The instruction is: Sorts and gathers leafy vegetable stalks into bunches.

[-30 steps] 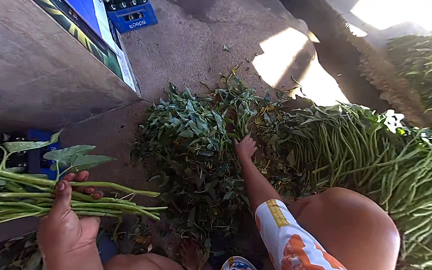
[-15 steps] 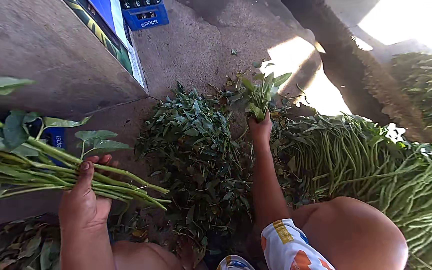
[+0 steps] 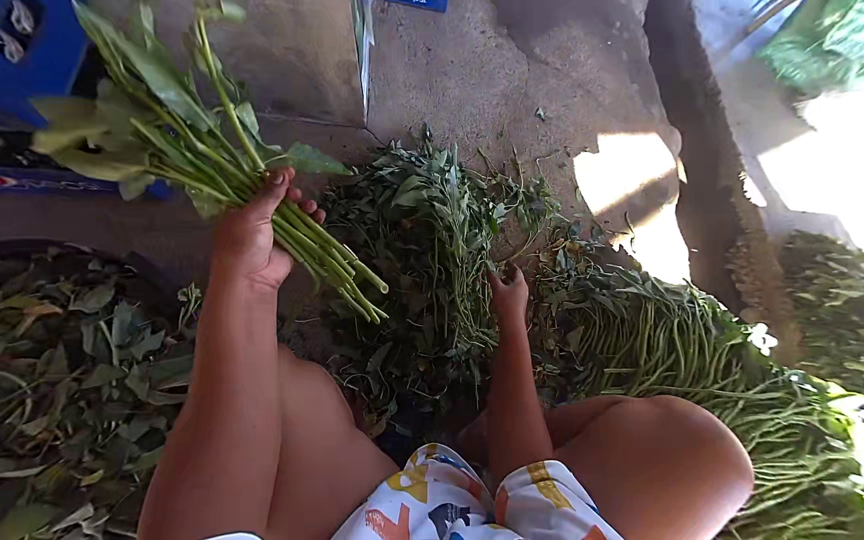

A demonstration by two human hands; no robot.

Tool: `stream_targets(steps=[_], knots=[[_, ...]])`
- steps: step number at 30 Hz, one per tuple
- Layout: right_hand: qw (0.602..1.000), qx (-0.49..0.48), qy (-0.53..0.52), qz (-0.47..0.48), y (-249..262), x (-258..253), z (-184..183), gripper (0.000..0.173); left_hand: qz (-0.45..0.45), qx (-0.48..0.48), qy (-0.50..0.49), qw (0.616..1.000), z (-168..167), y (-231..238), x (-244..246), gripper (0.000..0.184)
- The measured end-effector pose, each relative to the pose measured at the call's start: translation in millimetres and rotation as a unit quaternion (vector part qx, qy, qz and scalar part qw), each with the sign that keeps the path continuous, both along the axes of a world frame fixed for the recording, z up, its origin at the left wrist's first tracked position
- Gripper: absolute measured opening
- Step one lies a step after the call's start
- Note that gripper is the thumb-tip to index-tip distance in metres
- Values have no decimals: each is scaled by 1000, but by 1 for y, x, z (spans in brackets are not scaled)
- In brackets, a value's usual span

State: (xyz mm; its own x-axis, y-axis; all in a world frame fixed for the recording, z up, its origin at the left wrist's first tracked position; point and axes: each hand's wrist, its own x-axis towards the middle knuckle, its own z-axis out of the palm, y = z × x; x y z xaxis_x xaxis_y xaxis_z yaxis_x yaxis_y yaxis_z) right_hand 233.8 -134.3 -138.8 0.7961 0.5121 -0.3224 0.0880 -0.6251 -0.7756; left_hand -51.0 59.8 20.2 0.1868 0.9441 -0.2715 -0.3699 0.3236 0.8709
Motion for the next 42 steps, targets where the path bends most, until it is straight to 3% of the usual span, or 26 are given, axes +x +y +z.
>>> stream_targets(steps=[5, 8, 11, 15, 20, 23, 26, 29, 31, 37, 42], knots=[[996, -61, -11, 70, 7, -30, -12, 31, -21, 24, 32, 999, -3, 3, 5, 11], [986, -137, -54, 78, 19, -49, -28, 40, -36, 19, 41, 998, -4, -1, 13, 11], [982, -170, -17, 83, 25, -41, -41, 45, -47, 4, 59, 997, -2, -6, 19, 16], [995, -35, -23, 85, 30, -32, -5, 36, -58, -6, 71, 996, 1, -8, 21, 17], [997, -5, -10, 76, 22, -23, 23, 30, -74, -17, 92, 993, 0, -9, 28, 19], [997, 6, -1, 75, 17, -21, 24, 30, -80, -20, 94, 992, -2, -10, 31, 20], [990, 34, 88, 106, 10, -24, 10, 33, -86, -20, 100, 991, -2, -12, 33, 21], [954, -73, 169, 235, 8, -28, 6, 42, -88, -8, 98, 991, -4, -13, 34, 22], [939, -153, 123, 283, 13, -30, -4, 43, -87, -10, 96, 992, -3, -13, 34, 21], [973, -149, -23, 173, 40, -52, -9, 29, -79, -18, 99, 992, -3, -13, 34, 22], [932, -257, -12, 254, 50, -59, -30, 38, -71, -28, 91, 993, -4, -10, 34, 22]])
